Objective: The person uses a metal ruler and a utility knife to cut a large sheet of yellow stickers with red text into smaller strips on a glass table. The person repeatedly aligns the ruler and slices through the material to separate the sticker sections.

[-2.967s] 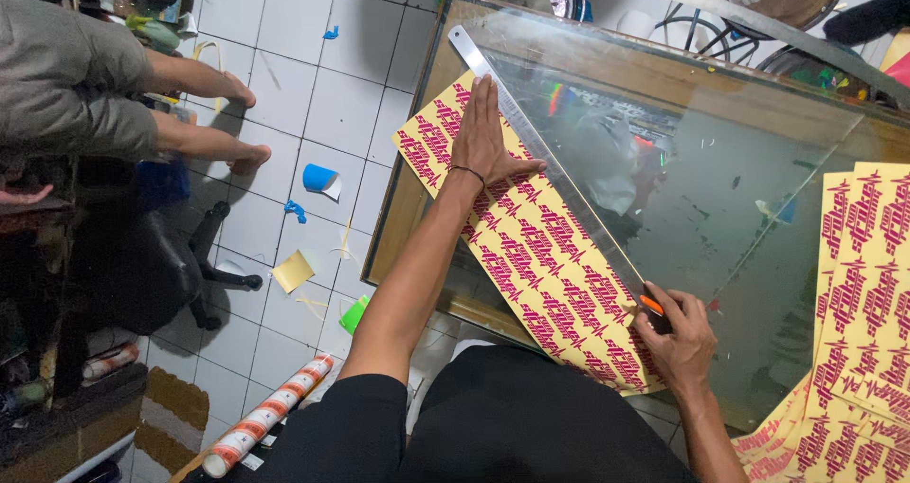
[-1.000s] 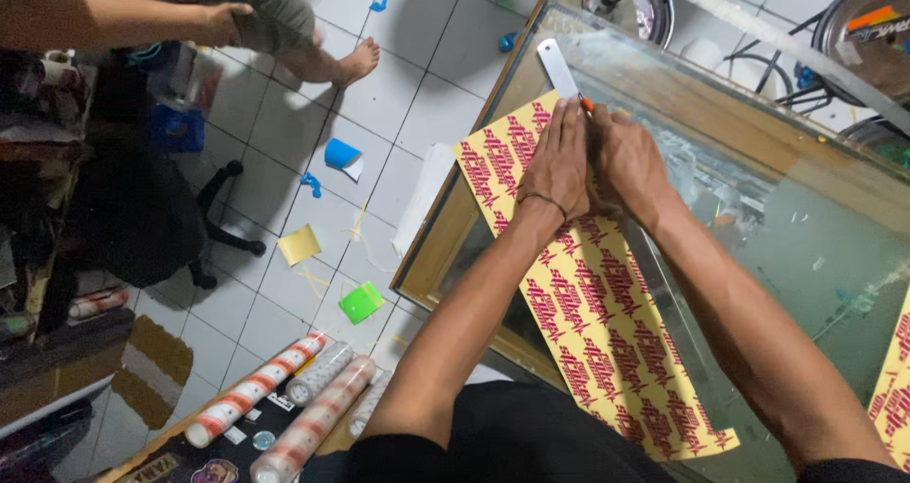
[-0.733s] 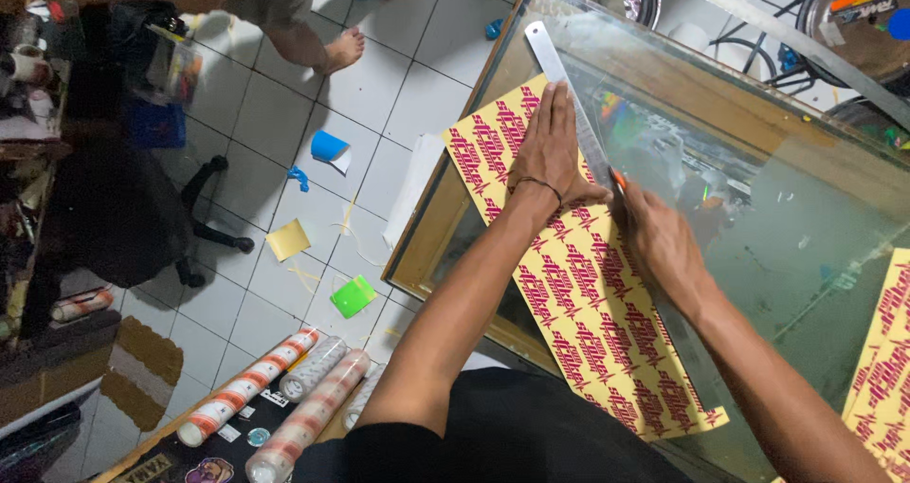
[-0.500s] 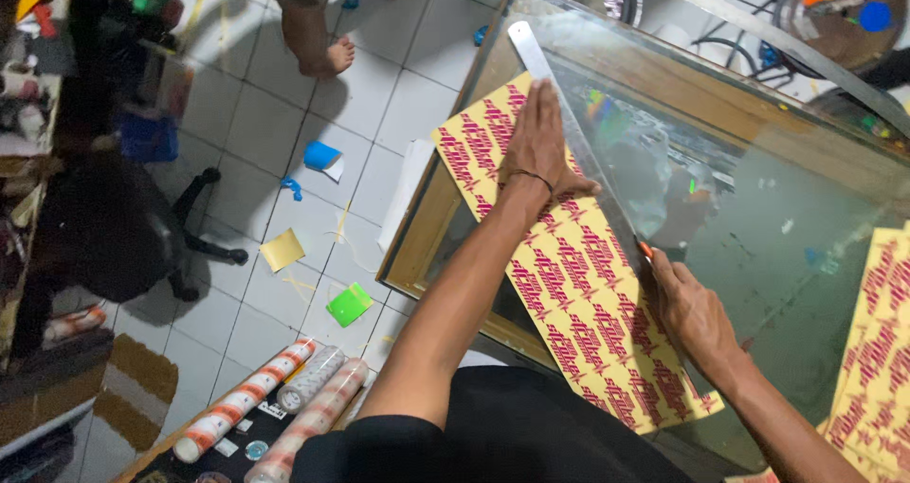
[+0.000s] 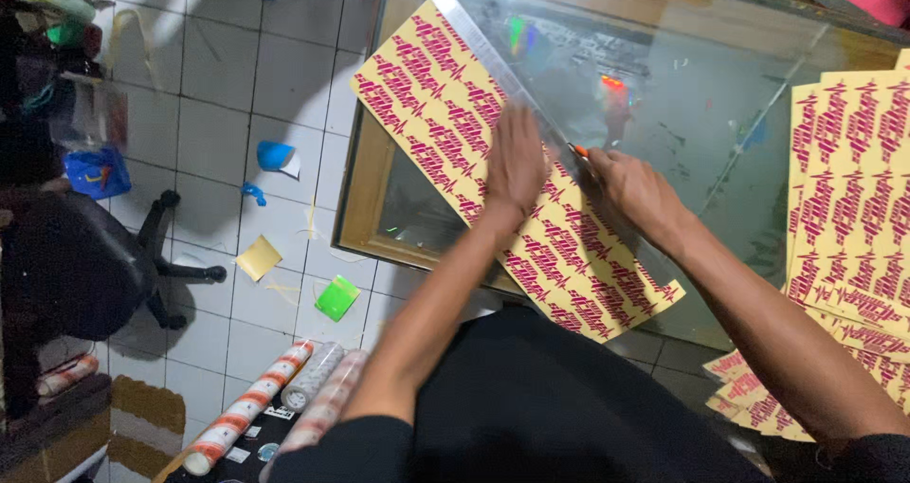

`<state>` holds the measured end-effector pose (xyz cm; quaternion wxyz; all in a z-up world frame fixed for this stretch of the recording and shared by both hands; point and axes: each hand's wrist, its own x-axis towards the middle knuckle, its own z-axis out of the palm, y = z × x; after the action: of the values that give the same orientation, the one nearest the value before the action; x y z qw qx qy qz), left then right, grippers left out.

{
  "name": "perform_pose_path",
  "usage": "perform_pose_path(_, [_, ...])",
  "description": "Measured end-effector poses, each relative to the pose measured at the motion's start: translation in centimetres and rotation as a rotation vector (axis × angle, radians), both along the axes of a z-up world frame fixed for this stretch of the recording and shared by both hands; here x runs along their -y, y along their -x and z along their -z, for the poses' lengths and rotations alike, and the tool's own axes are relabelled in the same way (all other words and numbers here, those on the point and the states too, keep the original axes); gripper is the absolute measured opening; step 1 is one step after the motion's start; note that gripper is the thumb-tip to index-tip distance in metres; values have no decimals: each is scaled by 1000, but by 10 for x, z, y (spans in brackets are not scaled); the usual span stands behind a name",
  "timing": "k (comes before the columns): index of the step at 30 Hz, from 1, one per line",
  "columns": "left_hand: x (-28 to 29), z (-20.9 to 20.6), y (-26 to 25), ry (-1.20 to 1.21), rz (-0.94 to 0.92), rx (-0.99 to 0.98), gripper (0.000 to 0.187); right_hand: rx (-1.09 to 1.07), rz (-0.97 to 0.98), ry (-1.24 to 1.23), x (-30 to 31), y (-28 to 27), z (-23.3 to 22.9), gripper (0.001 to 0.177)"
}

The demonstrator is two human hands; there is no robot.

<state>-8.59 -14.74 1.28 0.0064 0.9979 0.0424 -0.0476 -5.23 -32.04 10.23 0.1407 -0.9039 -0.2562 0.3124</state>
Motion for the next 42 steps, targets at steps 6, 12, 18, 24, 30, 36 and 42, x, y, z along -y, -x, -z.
perform_pose_path(6, [80, -43, 66, 14, -31, -105, 129, 22, -89, 19, 11, -19, 45, 23])
perform_pose_path(12, [124, -58, 102, -15, -19, -193, 133, 104, -167, -108, 12, -18, 33, 21])
perform_pose_path(18, [156, -30, 119, 108, -5, -177, 141, 297, -291, -186, 25, -19, 70, 11])
perform_pose_path(24, [165, -34, 121, 115, -6, -141, 144, 340, -349, -206, 26, -21, 70, 16])
perform_pose_path(30, [172, -26, 123, 200, -42, -67, 143, 161, -201, -194, 20, -18, 52, 25])
perform_pose_path(36, [181, -30, 122, 128, -47, -81, 146, 441, -398, -235, 30, -19, 77, 8])
perform_pose_path(42, [178, -27, 122, 62, -12, -122, 150, 258, -275, -156, 25, -18, 60, 15])
